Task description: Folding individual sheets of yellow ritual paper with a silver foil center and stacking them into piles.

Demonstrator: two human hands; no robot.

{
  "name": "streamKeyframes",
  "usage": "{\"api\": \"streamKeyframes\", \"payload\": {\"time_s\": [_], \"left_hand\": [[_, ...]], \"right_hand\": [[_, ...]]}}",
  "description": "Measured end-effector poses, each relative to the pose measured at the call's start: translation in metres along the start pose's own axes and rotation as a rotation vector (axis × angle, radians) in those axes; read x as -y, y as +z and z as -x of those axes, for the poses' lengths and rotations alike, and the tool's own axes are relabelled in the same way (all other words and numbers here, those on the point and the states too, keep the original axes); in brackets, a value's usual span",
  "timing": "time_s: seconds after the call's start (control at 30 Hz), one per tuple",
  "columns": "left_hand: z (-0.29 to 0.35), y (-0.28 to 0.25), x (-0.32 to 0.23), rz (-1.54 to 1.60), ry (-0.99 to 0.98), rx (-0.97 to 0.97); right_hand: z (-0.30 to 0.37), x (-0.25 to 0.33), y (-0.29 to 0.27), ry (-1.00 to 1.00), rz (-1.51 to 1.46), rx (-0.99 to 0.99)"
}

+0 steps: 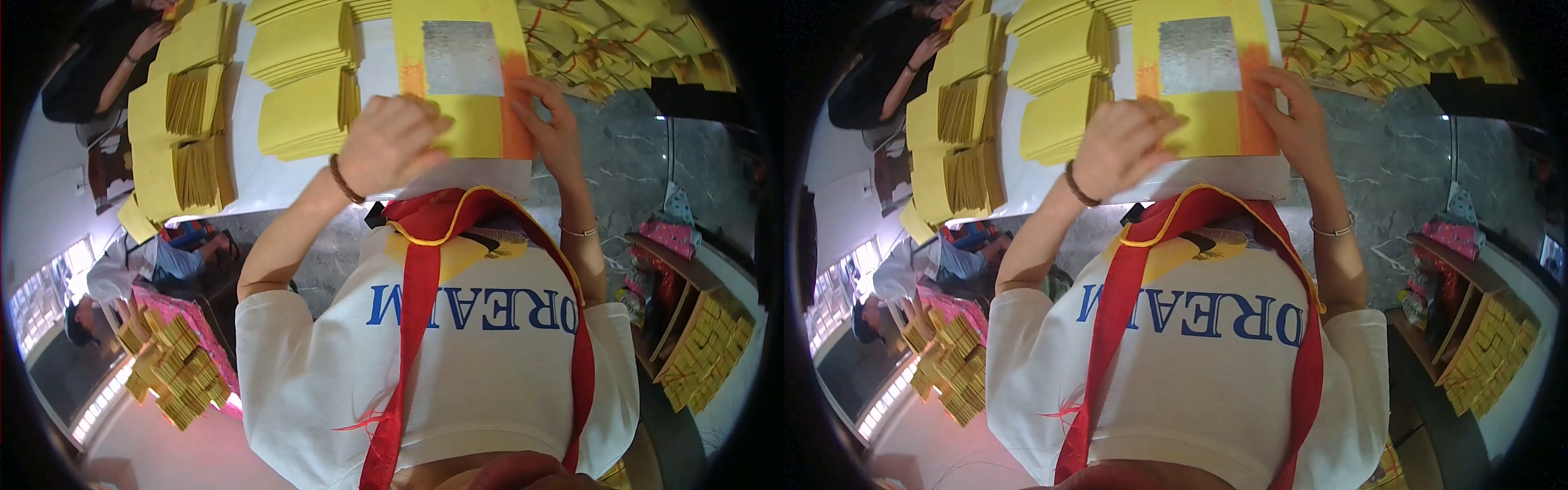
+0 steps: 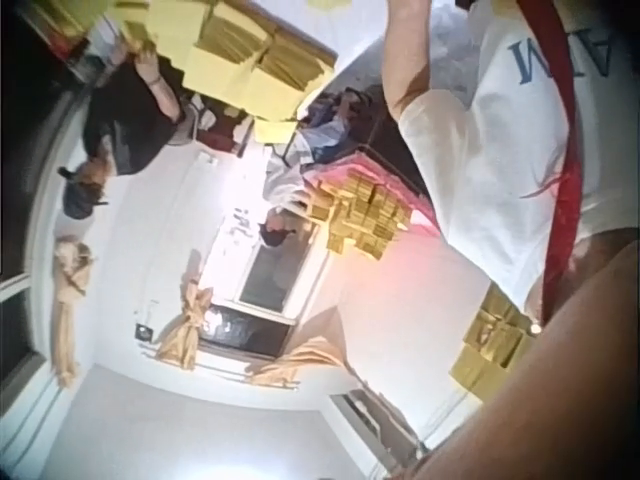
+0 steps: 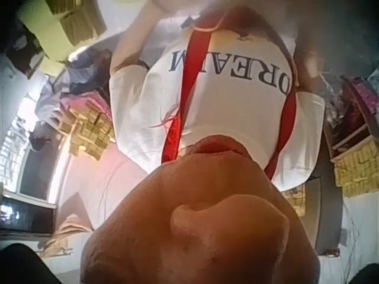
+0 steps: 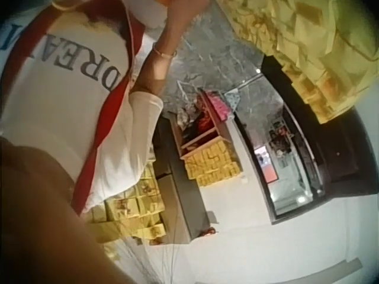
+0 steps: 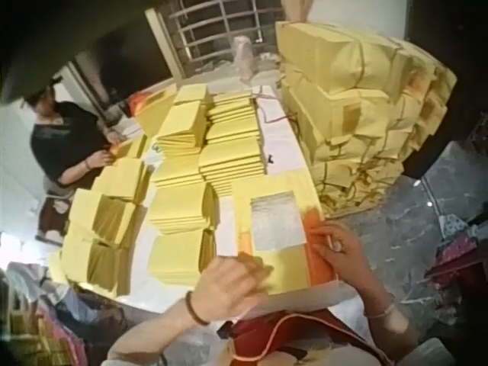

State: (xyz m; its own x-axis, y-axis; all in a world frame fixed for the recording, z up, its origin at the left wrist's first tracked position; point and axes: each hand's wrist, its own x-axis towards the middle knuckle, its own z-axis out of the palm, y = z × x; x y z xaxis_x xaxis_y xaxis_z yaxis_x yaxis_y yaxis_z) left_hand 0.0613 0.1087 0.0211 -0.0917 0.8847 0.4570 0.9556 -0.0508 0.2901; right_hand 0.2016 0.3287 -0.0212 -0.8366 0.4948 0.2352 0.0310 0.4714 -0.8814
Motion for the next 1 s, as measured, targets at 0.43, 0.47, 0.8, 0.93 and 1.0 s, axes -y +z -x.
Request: {"api": "streamKeyframes", "payload": {"time_s": [0.43,0.47,0.8,0.93,1.0], "left_hand": [[-0.021,0.011,0.009,0.367,-0.186,0.065],[-0.022,0.010,0.011,0.440,-0.280,0.085],[-0.025,0.005,0.017,0.699,-0.635,0.291],[-0.024,0.010,0.020,0.771,-0.606,0.194],[-0.025,0.008,0.020,0.791,-0.620,0.197]], "right_hand": [[0.005,-0.007,-0.004,0.185,-0.370,0.039],[0.005,-0.008,-0.004,0.185,-0.370,0.039],[0.003,-0.004,-0.003,0.262,-0.406,0.039],[0.003,-0.005,-0.002,0.242,-0.386,0.020],[0.003,-0.004,-0.002,0.268,-0.402,0.023]]}}
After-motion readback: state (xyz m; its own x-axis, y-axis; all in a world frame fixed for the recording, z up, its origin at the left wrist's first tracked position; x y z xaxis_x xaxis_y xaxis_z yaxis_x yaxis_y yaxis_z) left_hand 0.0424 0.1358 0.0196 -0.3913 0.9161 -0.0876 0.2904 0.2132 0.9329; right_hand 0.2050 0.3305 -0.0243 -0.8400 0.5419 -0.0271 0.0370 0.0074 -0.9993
